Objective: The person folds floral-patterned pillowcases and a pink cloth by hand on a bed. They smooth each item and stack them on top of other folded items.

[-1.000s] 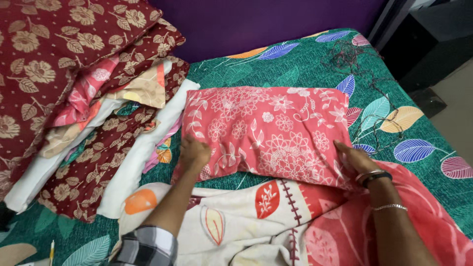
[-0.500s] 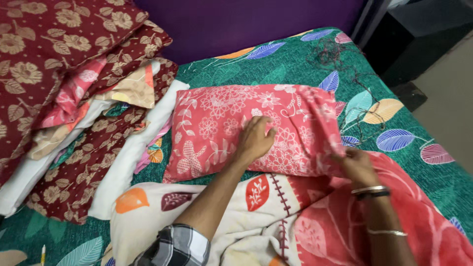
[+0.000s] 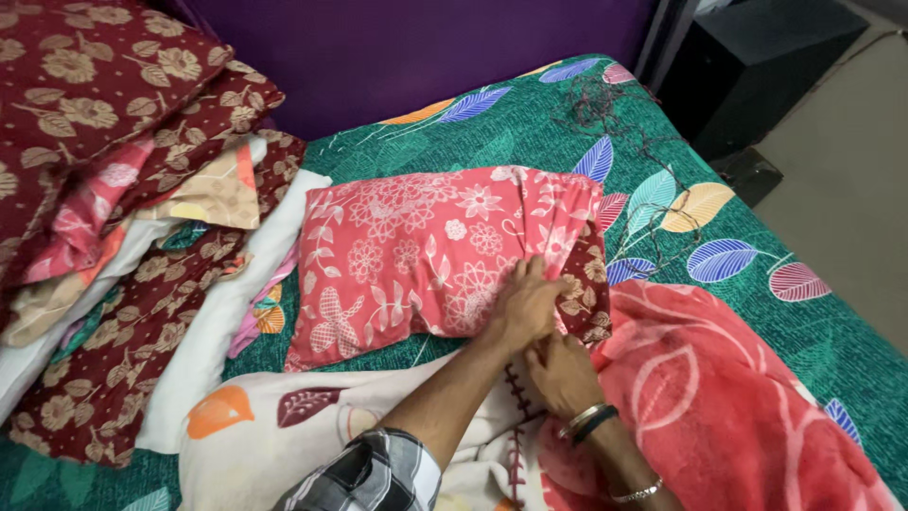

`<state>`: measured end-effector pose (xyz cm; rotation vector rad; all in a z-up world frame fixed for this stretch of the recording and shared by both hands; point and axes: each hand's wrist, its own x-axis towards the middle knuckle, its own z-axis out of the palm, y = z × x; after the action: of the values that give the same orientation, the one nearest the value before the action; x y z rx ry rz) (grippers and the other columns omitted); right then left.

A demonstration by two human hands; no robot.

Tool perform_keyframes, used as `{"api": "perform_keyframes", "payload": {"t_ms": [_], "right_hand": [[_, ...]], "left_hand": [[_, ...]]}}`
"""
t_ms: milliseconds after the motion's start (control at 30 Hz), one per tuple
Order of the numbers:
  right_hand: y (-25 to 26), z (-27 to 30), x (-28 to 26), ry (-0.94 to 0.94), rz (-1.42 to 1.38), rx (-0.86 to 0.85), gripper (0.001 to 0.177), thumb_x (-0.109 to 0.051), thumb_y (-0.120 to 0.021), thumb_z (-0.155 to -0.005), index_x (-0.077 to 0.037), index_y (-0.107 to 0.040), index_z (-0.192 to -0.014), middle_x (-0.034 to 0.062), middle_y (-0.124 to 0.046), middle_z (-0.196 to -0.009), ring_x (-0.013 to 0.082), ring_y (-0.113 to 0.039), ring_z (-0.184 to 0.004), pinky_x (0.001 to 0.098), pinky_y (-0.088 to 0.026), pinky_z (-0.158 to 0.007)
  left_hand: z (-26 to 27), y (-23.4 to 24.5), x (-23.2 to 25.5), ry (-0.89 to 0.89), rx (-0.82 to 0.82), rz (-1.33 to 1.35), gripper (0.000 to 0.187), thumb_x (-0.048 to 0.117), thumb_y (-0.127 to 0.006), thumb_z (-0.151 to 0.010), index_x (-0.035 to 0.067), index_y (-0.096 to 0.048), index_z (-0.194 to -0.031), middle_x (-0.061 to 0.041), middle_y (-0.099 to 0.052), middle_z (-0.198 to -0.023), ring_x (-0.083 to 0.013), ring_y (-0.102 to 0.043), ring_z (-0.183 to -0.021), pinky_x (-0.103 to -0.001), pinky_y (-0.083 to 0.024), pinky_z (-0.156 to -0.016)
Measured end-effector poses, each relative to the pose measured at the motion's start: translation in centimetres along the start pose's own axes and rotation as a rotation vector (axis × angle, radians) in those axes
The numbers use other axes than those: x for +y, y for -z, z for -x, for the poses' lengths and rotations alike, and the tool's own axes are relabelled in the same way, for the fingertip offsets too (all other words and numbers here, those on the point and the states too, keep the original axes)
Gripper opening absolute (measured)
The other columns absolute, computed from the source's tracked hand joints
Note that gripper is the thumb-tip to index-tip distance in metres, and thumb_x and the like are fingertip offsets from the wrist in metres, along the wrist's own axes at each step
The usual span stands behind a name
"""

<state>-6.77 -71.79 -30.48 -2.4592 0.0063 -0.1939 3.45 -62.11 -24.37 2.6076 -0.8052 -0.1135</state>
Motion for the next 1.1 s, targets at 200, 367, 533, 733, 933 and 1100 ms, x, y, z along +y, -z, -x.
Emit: {"api": "perform_keyframes", "payload": {"t_ms": [200,367,533,733,933,1100], "right_hand": [[1.0,0.4,4.2,-0.379,0.055,0.112,0.05,-0.039,-0.053,-0.098,0.007,-0.056,-0.117,0.0322,-0.069,-0.102,0.0495,-0.068,-0.094,0.0565,-0.054,-0.084],[3.1,-2.2,3.6,-0.412,0.03,0.244,0.083,-0.053,-0.063,-0.092,0.017,-0.044,-0.132,0.0409,-0.065,-0.1,0.0535,-0.067,-0.092,0.0569,-0.052,-0.083],[4.0,-4.4,3.8,-0.551,0.124,0.029,0.075,-0.063,-0.061,-0.091,0.01,-0.069,-0.104,0.0357,-0.071,-0.1,0.0506,-0.069,-0.099,0.0564,-0.053,-0.09],[3.4,-5.5,6.1,-0.403,0.068,0.062,0.062,-0.057,-0.057,-0.093,0.002,-0.074,-0.103,0.0347,-0.07,-0.096,0.0508,-0.068,-0.096,0.0566,-0.052,-0.088],[5.2,-5.4,3.7,-0.397,-0.217,0.155,0.062,-0.057,-0.058,-0.095,0.002,-0.074,-0.086,0.0226,-0.074,-0.078,0.0351,-0.071,-0.076,0.0458,-0.053,-0.074],[6.9,-4.9,1.2,-0.374,-0.259,0.204,0.061,-0.058,-0.063,-0.093,0.0,-0.076,-0.08,0.0157,-0.071,-0.067,0.0224,-0.065,-0.063,0.0397,-0.051,-0.066]], "left_hand": [[0.9,-1.0,-0.4,0.056,-0.012,-0.015,0.072,0.0,-0.073,-0.071,0.018,-0.062,-0.14,-0.021,-0.048,-0.13,-0.0383,-0.049,-0.121,-0.049,-0.044,-0.108],[1.2,-0.2,0.1,0.082,0.0,0.006,0.078,0.002,-0.076,-0.068,0.011,-0.055,-0.143,-0.021,-0.048,-0.129,-0.0384,-0.048,-0.123,-0.049,-0.045,-0.105],[2.0,0.3,0.2,0.123,-0.054,-0.003,0.092,0.0,-0.077,-0.068,0.005,-0.042,-0.154,-0.02,-0.046,-0.131,-0.0373,-0.049,-0.123,-0.049,-0.05,-0.101],[2.2,2.4,1.6,0.246,-0.193,0.056,0.106,0.031,-0.088,-0.068,0.005,-0.032,-0.154,-0.018,-0.04,-0.14,-0.0378,-0.041,-0.132,-0.058,-0.047,-0.103],[3.6,2.3,3.1,0.297,-0.125,0.07,0.119,0.019,-0.091,-0.059,0.01,-0.025,-0.158,-0.014,-0.036,-0.144,-0.0362,-0.034,-0.139,-0.062,-0.041,-0.106],[3.7,-0.2,1.4,0.228,0.076,0.137,0.109,0.009,-0.086,-0.064,0.009,-0.03,-0.158,-0.019,-0.053,-0.129,-0.0399,-0.051,-0.122,-0.054,-0.047,-0.103]]}}
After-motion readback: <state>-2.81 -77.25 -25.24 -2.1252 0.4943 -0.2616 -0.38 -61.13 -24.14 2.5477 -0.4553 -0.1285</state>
